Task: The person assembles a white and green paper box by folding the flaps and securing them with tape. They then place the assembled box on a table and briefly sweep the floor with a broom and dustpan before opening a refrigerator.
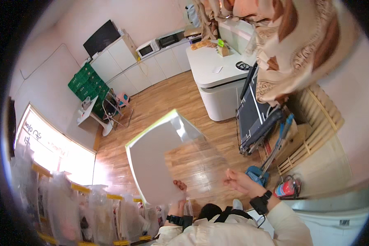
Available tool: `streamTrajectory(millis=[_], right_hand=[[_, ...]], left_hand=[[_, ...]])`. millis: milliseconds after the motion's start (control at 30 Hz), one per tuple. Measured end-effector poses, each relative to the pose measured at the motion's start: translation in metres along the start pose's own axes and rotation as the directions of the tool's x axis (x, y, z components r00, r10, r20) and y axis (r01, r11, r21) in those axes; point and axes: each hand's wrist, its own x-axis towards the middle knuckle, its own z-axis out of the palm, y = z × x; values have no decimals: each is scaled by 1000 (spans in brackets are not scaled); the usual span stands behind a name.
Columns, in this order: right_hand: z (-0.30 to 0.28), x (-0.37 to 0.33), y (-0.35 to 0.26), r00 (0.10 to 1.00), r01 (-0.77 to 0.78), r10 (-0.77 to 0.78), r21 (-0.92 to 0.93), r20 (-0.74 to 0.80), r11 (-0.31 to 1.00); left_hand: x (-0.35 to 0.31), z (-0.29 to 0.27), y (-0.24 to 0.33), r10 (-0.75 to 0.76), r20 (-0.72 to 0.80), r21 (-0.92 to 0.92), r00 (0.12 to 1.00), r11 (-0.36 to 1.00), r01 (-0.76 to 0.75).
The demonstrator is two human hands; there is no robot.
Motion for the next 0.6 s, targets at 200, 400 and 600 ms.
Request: streamTrajectory(millis=[200,400,600], right_hand=[[12,157,-29,977,-161,144,96,159,982],[14,315,-70,954,-244,243,-14,177,970],[49,434,-175,924,-314,307,-5,227,950]], left_hand=[[111,-35,24,254,447,-425,858,904,-47],[264,-12,98,250,664,-309,704,950,-46],[399,-7,166,202,365,-274,909,956,-102]])
